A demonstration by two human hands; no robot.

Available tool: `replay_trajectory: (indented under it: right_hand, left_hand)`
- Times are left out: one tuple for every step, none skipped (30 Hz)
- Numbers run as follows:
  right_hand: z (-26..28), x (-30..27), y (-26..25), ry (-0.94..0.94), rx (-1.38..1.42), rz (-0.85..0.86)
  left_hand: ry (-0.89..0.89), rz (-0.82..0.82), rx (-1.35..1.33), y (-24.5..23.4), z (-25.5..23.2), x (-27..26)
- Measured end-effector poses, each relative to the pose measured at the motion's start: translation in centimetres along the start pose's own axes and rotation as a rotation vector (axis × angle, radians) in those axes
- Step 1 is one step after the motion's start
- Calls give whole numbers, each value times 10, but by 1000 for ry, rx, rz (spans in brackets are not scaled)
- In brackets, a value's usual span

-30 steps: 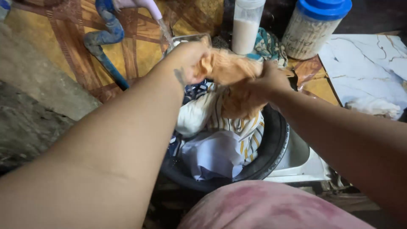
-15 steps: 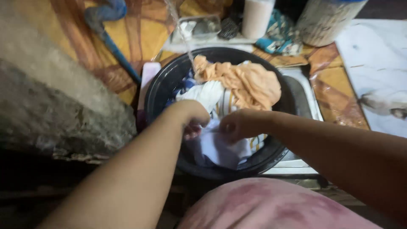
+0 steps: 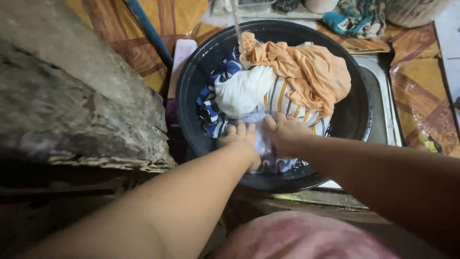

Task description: The person hand-washes several garments in a black basin placed in a sink. They add water from the tap, scrub and rinse each item, then wring out excess water before setting them aside.

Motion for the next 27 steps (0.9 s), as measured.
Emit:
replay_trajectory:
  right_hand:
    - [-7, 7, 5, 21, 30, 42]
    - [-16, 16, 11, 42, 60, 84]
    - [-20, 28, 15, -2, 17, 123]
    - [-24, 40, 20, -47, -27, 161]
    - [-27, 48, 29, -96, -70, 200]
    - [-33, 53, 33, -73, -5, 181]
    - [-39, 57, 35, -46, 57, 163]
    - [-44, 59, 37, -19, 118, 145]
    - [-50, 59, 34, 13, 175, 122]
    - [-54, 57, 29, 46, 232, 97]
    - [-56, 55, 21, 76, 290, 68]
    - [-54, 50, 17, 91, 280, 68]
    - [-50, 44, 14, 105, 271, 69]
    - [-47, 38, 12, 119, 262, 70]
    - [-43, 35, 9, 111, 279, 84]
    - [-40, 34, 8, 103, 296, 97]
    - [-38, 35, 4, 93, 311, 109]
    - [-39, 31, 2, 85, 500, 184]
    - [-39, 25, -2, 71, 691, 260]
    - [-33, 19, -6, 55, 881, 336]
    - [-29, 13, -20, -12, 878, 287]
    - [-27, 1, -35, -79, 873, 237]
    - [-23, -11, -46, -145, 869, 189]
    - [-16, -22, -47, -163, 1005, 222]
    - [-8, -29, -46, -187, 1139, 257]
    - [-1, -34, -46, -212, 1273, 294]
    - [-1, -36, -47, -213, 1322, 284]
  left_hand:
    - [-1, -16, -24, 0, 0, -2]
    - [15, -14, 0, -1, -1, -1]
    - [28, -10, 23, -1, -1, 1]
    - [41, -6, 45, 0, -1, 4]
    - [73, -29, 37, -3, 0, 8]
    - [104, -53, 29, -6, 4, 13]
    - [137, -80, 18, -10, 4, 18]
    - [136, -61, 8, -11, 6, 24]
    - [138, -49, 0, -15, 6, 30]
    - [141, -37, -9, -16, 5, 33]
    - [125, -17, -6, -15, 5, 32]
    - [110, 3, -3, -14, 5, 28]
    - [93, 24, -1, -11, 5, 24]
    - [74, -22, -13, -13, 4, 19]
    - [58, -72, -23, -16, 3, 15]
    - [42, -121, -34, -20, 2, 12]
    - [34, -153, -68, -24, 2, 12]
    - [26, -185, -103, -29, 2, 11]
    - [16, -215, -138, -33, 4, 11]
    - [6, -245, -174, -38, 5, 11]
    - [-2, -277, -209, -44, 7, 12]
    - [-11, -308, -244, -51, 8, 13]
    - [91, -398, -263, -67, 1, 12]
    - [193, -488, -281, -86, -4, 10]
    - [289, -580, -299, -104, -5, 5]
    - [358, -614, -389, -118, -2, 2]
    - [399, -614, -525, -129, 4, 0]
Point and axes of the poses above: each hand's wrist, its own x-axis towards the middle knuckle, its own y-axis out of the palm, z = x × y, the point moved 10 cm from there along x, towards the middle knuckle, and after that the axes turned 12 degrees about x, right-handed, at the moved point
